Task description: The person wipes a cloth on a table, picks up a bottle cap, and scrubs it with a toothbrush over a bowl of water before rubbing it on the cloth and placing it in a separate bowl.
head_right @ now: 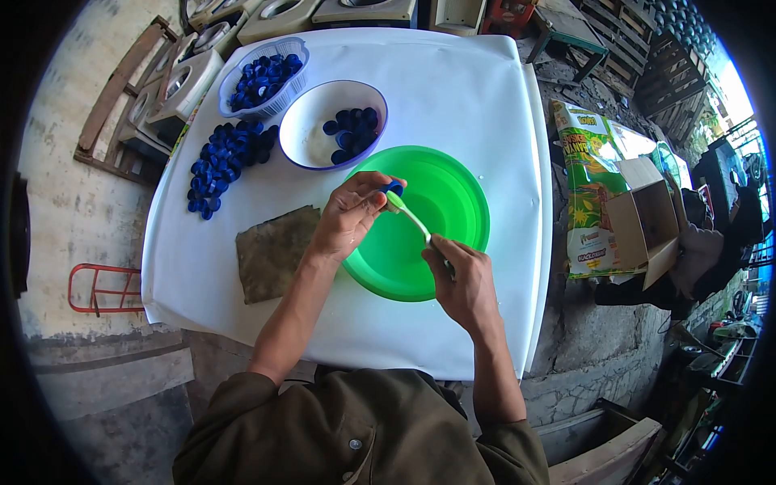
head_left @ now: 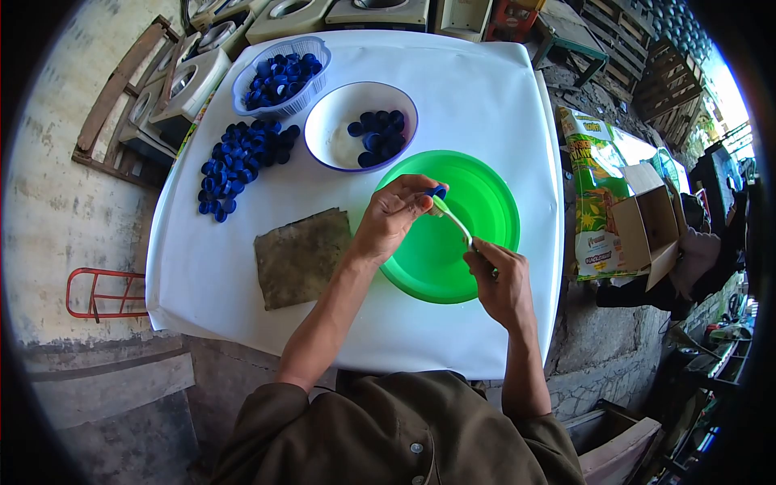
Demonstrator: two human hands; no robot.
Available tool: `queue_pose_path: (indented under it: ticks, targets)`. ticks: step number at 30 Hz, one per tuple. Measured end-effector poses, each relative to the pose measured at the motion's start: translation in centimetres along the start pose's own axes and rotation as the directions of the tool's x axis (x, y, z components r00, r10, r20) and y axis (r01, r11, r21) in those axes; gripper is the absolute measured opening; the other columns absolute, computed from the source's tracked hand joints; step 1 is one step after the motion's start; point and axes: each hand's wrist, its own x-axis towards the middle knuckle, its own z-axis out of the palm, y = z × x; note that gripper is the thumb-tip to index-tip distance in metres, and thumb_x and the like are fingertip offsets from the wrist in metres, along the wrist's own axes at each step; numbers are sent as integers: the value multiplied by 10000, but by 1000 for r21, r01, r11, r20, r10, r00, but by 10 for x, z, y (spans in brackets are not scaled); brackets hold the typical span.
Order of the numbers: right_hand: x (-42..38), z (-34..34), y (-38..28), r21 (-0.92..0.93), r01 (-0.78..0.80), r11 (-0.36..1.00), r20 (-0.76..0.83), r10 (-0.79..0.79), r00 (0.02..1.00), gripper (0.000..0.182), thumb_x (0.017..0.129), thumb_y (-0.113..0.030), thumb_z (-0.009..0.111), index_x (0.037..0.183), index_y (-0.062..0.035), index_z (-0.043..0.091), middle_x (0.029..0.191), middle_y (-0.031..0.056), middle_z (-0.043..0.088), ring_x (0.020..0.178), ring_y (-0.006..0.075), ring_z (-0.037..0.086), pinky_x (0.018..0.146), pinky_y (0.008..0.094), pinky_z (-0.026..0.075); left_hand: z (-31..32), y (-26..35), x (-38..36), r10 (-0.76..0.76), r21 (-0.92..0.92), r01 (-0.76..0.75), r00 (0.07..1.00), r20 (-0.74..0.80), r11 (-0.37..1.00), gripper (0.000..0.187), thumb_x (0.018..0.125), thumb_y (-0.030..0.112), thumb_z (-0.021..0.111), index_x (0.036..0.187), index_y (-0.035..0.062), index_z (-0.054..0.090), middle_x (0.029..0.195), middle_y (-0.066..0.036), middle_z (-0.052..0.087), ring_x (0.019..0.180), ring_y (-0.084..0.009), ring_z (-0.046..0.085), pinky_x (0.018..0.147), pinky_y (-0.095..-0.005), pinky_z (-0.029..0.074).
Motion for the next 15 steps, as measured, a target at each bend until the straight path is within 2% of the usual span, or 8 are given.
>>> queue_pose_path:
  ticks: [3,4,6,8,11,14,15]
  targets:
    - [1,-4,2,56,-44,997,17,43,999,230,912,-64,705,1088,82,691,892,236,717,721,347,720,647,368,548,-1,5,-2,55,77,-59,997,54,995,309,969,4,620,1276,21,590,1301,-154,618,1130,-175,627,985,-340,537]
    - [1,-5,3,65,-64,996,16,63,998,229,912,-62,705,1087,84,690,891,237,716,718,343,720,645,367,548,2,6,-3,34,63,-37,999,41,997,315,966,1,622,1279,22,591,1307,-154,613,1132,-174,624,981,-340,539]
    - [2,-2,2,22,-49,999,-1,49,999,226,912,-57,705,1086,86,691,896,240,718,720,338,723,646,362,550,8,10,-3,-5,35,4,1000,17,999,326,962,-4,625,1285,25,595,1319,-155,603,1137,-171,619,975,-339,543]
    - [0,3,4,-13,-17,1000,-26,17,1000,221,911,-51,704,1084,85,695,911,243,721,740,336,732,661,358,558,0,3,-3,34,20,-34,999,12,999,329,962,-4,627,1289,19,597,1304,-152,609,1128,-170,623,974,-338,544]
    - [1,1,2,-4,-35,999,-8,35,999,221,907,-52,708,1080,84,696,918,247,721,757,342,736,672,358,562,3,5,-5,21,33,-21,1000,-21,999,329,961,2,635,1288,1,598,1280,-146,620,1118,-170,630,972,-335,547]
    - [2,-2,-4,-71,-13,997,-12,12,1000,216,908,-45,703,1079,87,695,924,250,721,762,346,736,674,359,562,5,5,-2,21,26,-20,999,-33,999,328,956,12,651,1279,-16,600,1256,-134,631,1106,-170,639,973,-322,547]
    - [2,-2,-3,-34,-8,999,5,8,1000,214,911,-45,699,1080,87,694,912,244,721,753,333,736,669,355,560,7,5,-1,27,17,-26,999,-30,1000,329,954,16,658,1276,-21,601,1249,-129,635,1101,-169,642,974,-316,546]
